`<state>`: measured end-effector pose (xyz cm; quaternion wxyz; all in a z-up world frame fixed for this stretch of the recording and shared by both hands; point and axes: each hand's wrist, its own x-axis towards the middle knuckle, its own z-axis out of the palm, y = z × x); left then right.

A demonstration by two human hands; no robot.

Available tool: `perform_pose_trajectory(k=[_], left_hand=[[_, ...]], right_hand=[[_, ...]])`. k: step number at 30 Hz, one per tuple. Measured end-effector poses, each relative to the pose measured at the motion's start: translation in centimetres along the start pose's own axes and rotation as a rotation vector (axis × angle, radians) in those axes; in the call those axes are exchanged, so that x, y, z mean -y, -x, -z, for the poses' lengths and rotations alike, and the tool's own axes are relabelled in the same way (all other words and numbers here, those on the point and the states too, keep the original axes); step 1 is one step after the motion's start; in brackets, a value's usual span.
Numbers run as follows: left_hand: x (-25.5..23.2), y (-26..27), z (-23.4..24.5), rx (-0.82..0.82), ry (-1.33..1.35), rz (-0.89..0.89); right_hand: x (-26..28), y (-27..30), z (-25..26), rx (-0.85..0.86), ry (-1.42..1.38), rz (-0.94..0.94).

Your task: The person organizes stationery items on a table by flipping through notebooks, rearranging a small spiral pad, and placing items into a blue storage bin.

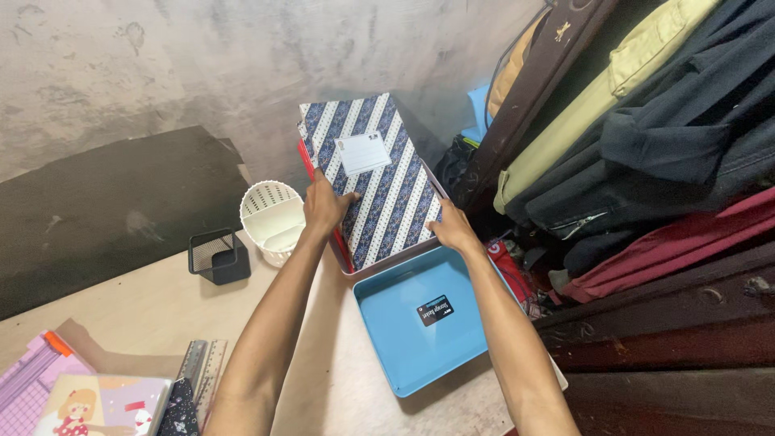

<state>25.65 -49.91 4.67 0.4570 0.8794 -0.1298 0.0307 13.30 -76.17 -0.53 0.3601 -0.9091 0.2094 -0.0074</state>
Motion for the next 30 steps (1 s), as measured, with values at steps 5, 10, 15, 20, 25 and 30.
perform_pose_trajectory(k=[5,10,15,20,25,30], left_hand=[[-1.2,1.0,0.7,-0.014,-0.206,0.052],[-1.5,1.9,0.7,-0.036,-0.27,-0.006],[-1.0,1.8,-0.1,0.019,-0.301,0.027],[-0.6,1.8,-1.4,-0.003,-0.389,0.039],[0.5,4.6,-1.6,-0.245,-0.589,-0.413],[-0.8,6.1,2.3,-0.014,-0.494,-0.379]], right_hand=[[0.2,0.5,-0.6,-0.045,0.005,0.113],[0.8,1.0,-1.0,-0.134,0.099,0.168],[1.0,2.0,-1.3,-0.125,0.16,0.233],[1.3,2.1,-1.8,-0.121,0.281,0.189],[1.9,3.4,-2.1,-0.215,0.325,0.262],[4.9,5.5,-1.8,-0.24,0.187,0.309]])
